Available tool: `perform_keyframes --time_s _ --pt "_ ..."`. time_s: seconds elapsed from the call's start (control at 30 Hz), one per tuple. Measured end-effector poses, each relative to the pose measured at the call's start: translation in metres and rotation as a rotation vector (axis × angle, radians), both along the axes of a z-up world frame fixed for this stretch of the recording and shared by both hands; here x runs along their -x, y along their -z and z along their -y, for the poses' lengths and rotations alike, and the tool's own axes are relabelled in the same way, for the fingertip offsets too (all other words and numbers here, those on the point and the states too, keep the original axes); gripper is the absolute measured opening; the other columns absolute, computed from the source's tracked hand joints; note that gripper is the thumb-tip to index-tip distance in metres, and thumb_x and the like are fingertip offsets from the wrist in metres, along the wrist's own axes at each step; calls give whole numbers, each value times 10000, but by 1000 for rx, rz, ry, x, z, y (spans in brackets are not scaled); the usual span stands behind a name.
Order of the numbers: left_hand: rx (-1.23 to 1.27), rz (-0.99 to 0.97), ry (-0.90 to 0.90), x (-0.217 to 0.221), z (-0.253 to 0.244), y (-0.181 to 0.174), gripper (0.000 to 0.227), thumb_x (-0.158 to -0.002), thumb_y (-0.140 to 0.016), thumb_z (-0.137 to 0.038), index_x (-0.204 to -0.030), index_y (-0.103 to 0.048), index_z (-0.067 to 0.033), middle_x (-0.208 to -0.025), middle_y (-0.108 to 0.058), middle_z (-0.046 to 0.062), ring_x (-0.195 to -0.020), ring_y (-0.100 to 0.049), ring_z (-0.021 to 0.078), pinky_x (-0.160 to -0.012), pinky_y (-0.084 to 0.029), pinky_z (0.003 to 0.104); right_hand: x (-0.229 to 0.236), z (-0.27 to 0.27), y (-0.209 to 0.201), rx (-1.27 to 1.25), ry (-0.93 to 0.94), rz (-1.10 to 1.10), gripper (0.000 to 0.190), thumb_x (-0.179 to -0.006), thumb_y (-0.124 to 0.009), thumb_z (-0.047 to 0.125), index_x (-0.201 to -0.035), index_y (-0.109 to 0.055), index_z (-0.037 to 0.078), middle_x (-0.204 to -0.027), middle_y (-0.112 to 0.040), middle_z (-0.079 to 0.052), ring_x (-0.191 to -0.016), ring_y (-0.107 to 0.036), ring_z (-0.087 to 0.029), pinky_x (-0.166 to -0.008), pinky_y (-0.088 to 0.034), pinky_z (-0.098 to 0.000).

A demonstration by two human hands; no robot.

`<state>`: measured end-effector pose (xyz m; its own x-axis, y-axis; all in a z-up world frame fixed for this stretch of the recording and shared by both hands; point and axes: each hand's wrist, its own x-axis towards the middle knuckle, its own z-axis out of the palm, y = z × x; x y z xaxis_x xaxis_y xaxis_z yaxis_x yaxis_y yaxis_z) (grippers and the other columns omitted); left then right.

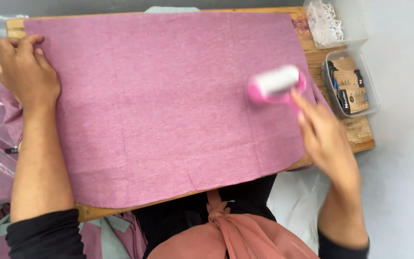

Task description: The person uses a pink lint roller to roll over a pink and light blue shirt laid on a wooden table. They repeatedly roll the shirt's front and back, repositioning the garment to cover different areas. The person continues rolling until the end of the clip.

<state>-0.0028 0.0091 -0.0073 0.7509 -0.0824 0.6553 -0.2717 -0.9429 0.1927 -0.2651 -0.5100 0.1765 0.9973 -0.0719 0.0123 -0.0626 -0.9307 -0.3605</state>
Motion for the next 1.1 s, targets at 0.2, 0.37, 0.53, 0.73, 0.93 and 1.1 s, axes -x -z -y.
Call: perform_keyframes --time_s 0.2,0.37,0.53,0.73,0.93,1.1 --pt "-10 20 1 -2 0 1 320 -967 -731 68 -1234 -812 -88 -1161 -545 94 -965 -647 278 -760 -435 514 96 -24 15 28 209 -204 522 -1028 -454 288 -1547 -505 315 -938 -551 -27 -874 -607 -217 -794 -493 -387" --pt "8 33 -6 0 2 -2 329 -963 -719 67 -1238 -813 -87 -1163 -551 90 -995 -625 278 -773 -439 524 22 -31 33 12 110 -118 526 -1039 -441 234 -1563 -474 245 -1034 -598 -140 -917 -618 -369 -786 -468 -507" --pt "46 6 -10 3 5 -6 306 -974 -704 55 -1226 -805 -87 -1152 -550 108 -1012 -603 299 -792 -424 556 -102 -30 57 -19 -82 89 466 -1071 -440 133 -1531 -508 103 -1106 -674 -233 -906 -625 -365 -730 -488 -501" --pt "72 14 -24 2 6 -5 325 -948 -705 54 -1203 -787 -131 -1121 -547 95 -1015 -596 301 -774 -418 535 -226 -28 68 -61 -104 123 391 -1085 -454 106 -1454 -542 10 -1220 -697 -178 -886 -677 -253 -804 -574 -405" --pt "89 -12 -52 -3 7 -6 289 -951 -707 46 -1171 -779 -127 -1097 -545 87 -970 -601 291 -792 -413 526 -187 -35 49 -190 -195 195 458 -1100 -370 193 -1488 -469 -30 -1499 -512 -249 -1373 -483 -401 -1107 -360 -547" --pt "46 3 -49 -1 7 -4 278 -962 -732 42 -1187 -785 -112 -1105 -554 86 -983 -593 273 -792 -426 493 -18 -55 24 -43 -132 29 506 -1097 -417 224 -1598 -436 155 -834 -438 -92 -700 -453 -248 -669 -396 -409"
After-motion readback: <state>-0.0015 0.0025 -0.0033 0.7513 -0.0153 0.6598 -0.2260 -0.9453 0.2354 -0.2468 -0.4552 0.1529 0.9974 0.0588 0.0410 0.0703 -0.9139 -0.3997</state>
